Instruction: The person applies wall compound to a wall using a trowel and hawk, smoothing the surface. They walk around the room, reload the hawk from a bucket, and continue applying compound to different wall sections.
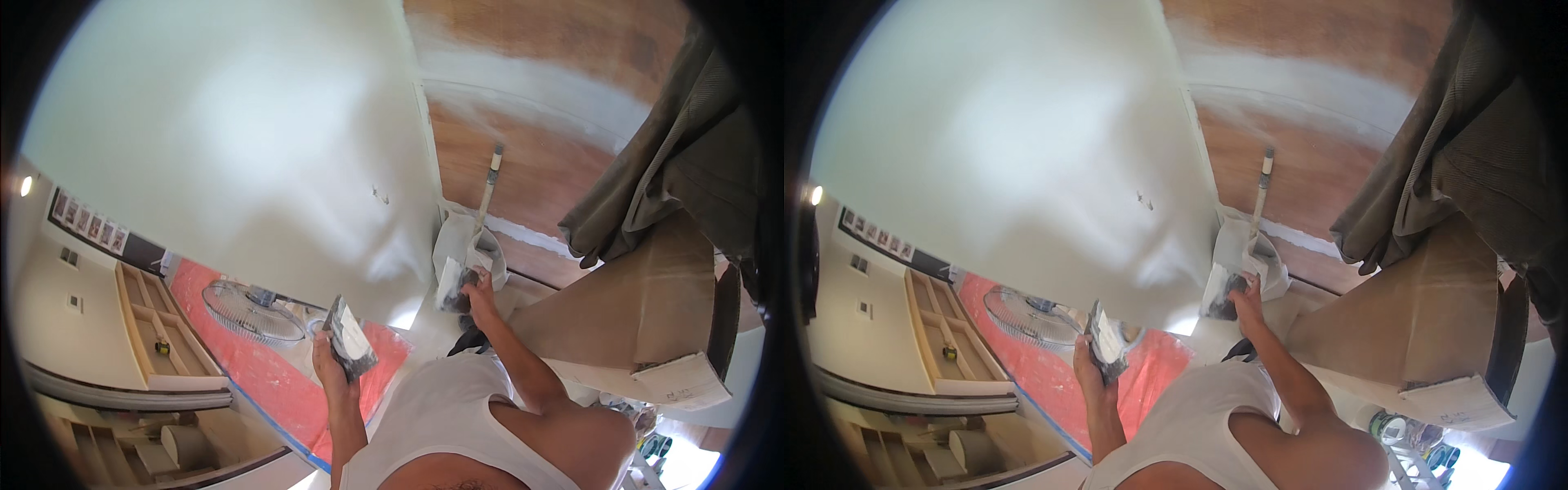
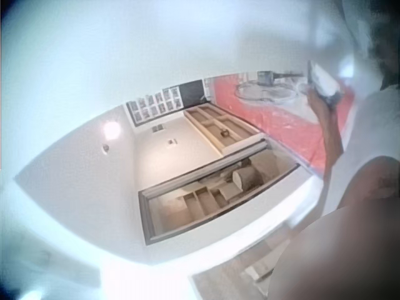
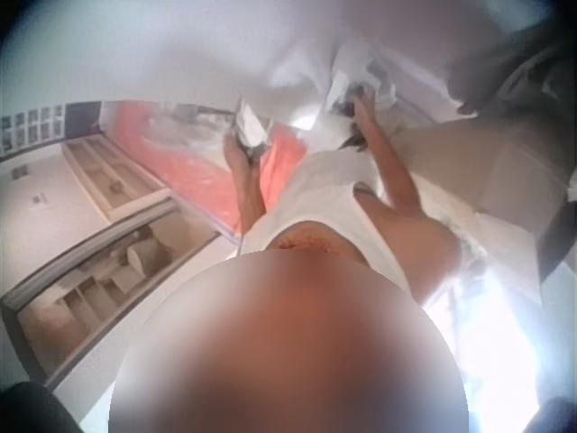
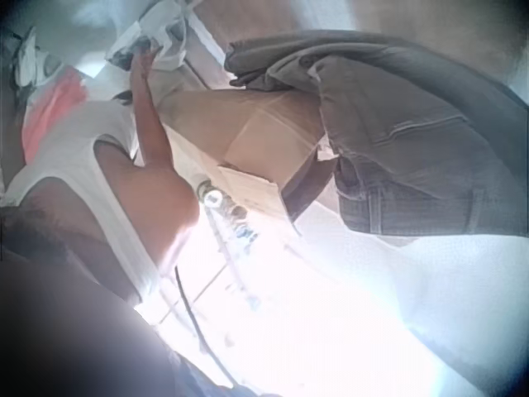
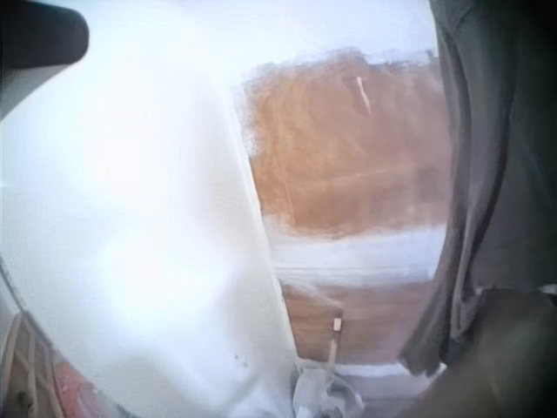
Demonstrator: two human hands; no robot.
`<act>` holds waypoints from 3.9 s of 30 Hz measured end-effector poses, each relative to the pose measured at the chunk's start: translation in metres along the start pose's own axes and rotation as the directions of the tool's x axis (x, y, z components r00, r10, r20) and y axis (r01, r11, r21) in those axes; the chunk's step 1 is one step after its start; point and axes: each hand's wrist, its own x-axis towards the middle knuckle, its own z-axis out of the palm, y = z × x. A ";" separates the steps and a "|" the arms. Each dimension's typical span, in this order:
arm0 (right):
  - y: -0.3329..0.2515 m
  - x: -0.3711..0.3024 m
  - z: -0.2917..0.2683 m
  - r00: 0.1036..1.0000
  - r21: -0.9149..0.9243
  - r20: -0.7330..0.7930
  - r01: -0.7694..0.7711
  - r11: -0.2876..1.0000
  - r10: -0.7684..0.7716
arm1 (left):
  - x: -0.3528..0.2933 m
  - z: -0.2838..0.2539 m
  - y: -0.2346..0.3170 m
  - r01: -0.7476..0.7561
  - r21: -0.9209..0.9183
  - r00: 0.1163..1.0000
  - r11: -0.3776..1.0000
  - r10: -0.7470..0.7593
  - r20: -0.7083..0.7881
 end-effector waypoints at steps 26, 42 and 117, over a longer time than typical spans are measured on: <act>0.031 -0.263 0.150 0.447 -0.481 0.827 0.247 0.841 0.342 | -0.104 -0.278 -0.023 -0.265 -0.046 0.891 0.963 0.226 -0.394; 0.038 -0.289 0.167 0.245 -0.581 0.809 0.198 0.790 0.534 | -0.130 -0.302 -0.047 -0.203 -0.150 0.838 0.968 0.093 -0.538; 0.066 -0.203 0.145 0.475 -0.150 0.745 -0.565 0.811 0.469 | -0.107 -0.160 -0.010 0.202 -0.137 0.960 0.970 -0.223 -0.169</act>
